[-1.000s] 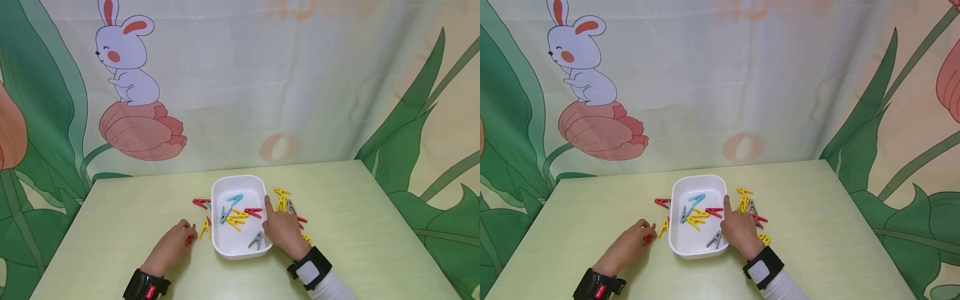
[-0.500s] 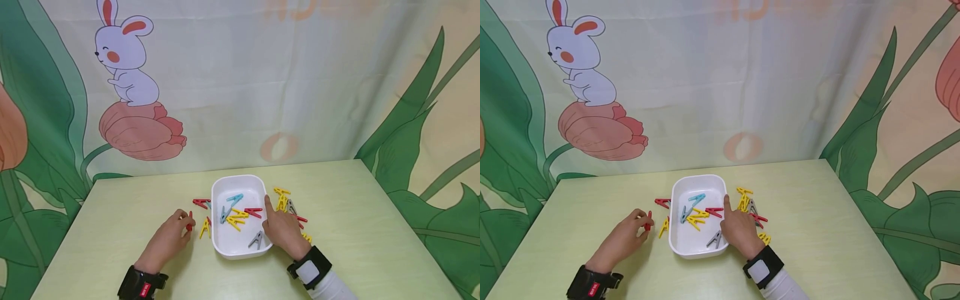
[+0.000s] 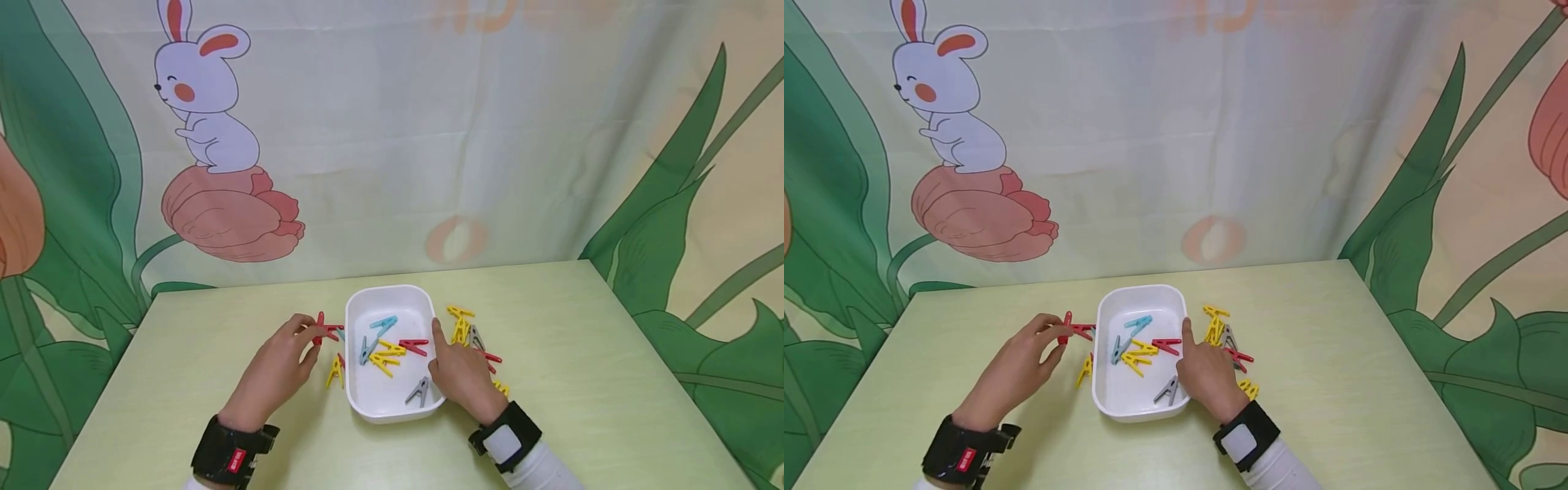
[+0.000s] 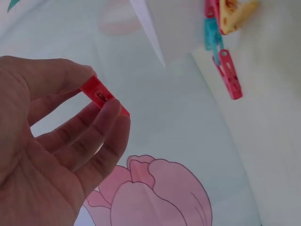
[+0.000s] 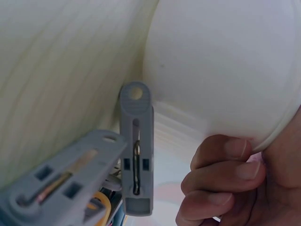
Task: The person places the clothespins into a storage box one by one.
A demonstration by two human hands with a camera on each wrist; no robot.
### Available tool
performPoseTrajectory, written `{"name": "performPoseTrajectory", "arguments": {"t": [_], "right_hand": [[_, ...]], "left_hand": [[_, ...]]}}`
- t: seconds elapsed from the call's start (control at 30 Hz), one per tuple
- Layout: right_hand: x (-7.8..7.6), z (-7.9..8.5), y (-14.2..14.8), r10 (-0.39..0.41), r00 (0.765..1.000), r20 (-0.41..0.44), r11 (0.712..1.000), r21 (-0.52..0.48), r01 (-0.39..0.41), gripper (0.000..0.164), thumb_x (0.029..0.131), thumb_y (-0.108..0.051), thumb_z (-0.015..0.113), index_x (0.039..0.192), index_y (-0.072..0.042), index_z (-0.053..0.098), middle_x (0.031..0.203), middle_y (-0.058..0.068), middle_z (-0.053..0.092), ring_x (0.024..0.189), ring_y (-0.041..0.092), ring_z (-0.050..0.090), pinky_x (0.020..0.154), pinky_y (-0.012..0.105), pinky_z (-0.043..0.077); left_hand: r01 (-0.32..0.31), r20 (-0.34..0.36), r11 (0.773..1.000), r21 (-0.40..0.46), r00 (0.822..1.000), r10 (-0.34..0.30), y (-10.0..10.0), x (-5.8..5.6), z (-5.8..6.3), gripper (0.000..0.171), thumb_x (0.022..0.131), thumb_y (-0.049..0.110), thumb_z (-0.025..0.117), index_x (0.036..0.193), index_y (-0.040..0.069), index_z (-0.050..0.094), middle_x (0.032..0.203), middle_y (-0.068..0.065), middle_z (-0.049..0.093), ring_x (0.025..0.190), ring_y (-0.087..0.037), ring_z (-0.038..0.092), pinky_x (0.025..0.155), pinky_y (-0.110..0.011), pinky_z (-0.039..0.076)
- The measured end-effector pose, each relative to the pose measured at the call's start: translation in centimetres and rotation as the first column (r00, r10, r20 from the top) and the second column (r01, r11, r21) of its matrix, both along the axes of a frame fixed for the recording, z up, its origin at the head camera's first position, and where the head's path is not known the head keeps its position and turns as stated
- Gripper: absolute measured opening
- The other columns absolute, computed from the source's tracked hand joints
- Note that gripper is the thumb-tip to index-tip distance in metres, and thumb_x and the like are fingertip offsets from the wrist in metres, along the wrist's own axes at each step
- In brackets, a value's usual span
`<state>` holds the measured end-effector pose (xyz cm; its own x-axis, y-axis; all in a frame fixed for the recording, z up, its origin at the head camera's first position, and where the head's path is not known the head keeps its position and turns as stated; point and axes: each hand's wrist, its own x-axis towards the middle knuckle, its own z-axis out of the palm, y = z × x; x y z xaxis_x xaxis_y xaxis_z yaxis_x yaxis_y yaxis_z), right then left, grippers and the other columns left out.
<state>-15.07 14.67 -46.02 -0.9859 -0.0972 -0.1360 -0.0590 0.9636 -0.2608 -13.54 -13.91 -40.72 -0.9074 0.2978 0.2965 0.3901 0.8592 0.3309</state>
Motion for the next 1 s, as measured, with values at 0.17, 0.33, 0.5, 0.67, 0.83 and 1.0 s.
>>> {"name": "performPoseTrajectory", "arguments": {"t": [0.17, 0.33, 0.5, 0.67, 0.83, 1.0], "right_hand": [[-0.1, 0.0, 0.0, -0.002, 1.000, 0.006, 1.000, -0.004, 0.002, 0.076, 0.096, -0.028, 0.060, 0.158, -0.014, 0.019, 0.057, 0.003, 0.048, 0.050, 0.020, 0.047, 0.053, 0.030, 0.030], [-0.1, 0.1, 0.0, -0.002, 1.000, 0.000, 1.000, -0.010, 0.002, 0.075, 0.096, -0.027, 0.060, 0.158, -0.014, 0.020, 0.058, 0.004, 0.049, 0.051, 0.020, 0.047, 0.053, 0.030, 0.030], [-0.2, 0.1, 0.0, -0.009, 1.000, 0.012, 1.000, -0.024, 0.009, 0.075, 0.096, -0.027, 0.060, 0.158, -0.015, 0.020, 0.058, 0.004, 0.049, 0.050, 0.020, 0.047, 0.052, 0.030, 0.031], [-0.2, 0.0, -0.1, -0.013, 1.000, 0.015, 0.999, -0.034, 0.013, 0.075, 0.096, -0.027, 0.060, 0.158, -0.014, 0.020, 0.058, 0.004, 0.048, 0.049, 0.020, 0.047, 0.051, 0.029, 0.031], [-0.1, -0.1, 0.0, -0.010, 1.000, 0.012, 0.999, -0.036, 0.010, 0.076, 0.096, -0.028, 0.061, 0.158, -0.015, 0.020, 0.058, 0.004, 0.049, 0.050, 0.020, 0.047, 0.051, 0.029, 0.031], [-0.1, 0.0, 0.0, -0.008, 1.000, 0.014, 0.999, -0.038, 0.008, 0.077, 0.095, -0.028, 0.062, 0.158, -0.015, 0.020, 0.058, 0.004, 0.049, 0.050, 0.020, 0.047, 0.051, 0.029, 0.031]], "left_hand": [[0.028, -0.017, 1.000, -0.005, 0.999, -0.029, 1.0, -0.1, 1.1, 0.027, 0.087, 0.011, 0.074, 0.114, 0.012, 0.072, 0.120, -0.009, 0.060, 0.096, -0.021, 0.063, 0.079, -0.035, 0.058], [0.049, -0.027, 0.999, -0.010, 0.998, -0.049, 2.4, -0.3, 2.0, 0.027, 0.087, 0.011, 0.074, 0.114, 0.012, 0.071, 0.121, -0.008, 0.060, 0.097, -0.020, 0.064, 0.080, -0.034, 0.058], [0.083, -0.045, 0.997, -0.007, 0.996, -0.083, 3.9, -0.4, 2.4, 0.027, 0.088, 0.011, 0.073, 0.115, 0.012, 0.071, 0.122, -0.005, 0.061, 0.095, -0.018, 0.065, 0.078, -0.031, 0.058], [0.106, -0.036, 0.994, -0.021, 0.994, -0.107, 5.3, -0.7, 2.2, 0.027, 0.088, 0.012, 0.073, 0.115, 0.014, 0.072, 0.122, -0.004, 0.062, 0.095, -0.017, 0.065, 0.079, -0.031, 0.058], [0.130, -0.032, 0.991, -0.030, 0.991, -0.131, 6.4, -1.1, 1.7, 0.027, 0.087, 0.012, 0.074, 0.114, 0.013, 0.073, 0.120, -0.003, 0.063, 0.093, -0.015, 0.065, 0.079, -0.030, 0.058], [0.150, -0.030, 0.988, -0.023, 0.988, -0.151, 7.1, -1.3, 1.6, 0.028, 0.087, 0.011, 0.074, 0.115, 0.013, 0.073, 0.122, -0.004, 0.064, 0.097, -0.017, 0.066, 0.080, -0.030, 0.058]]}}
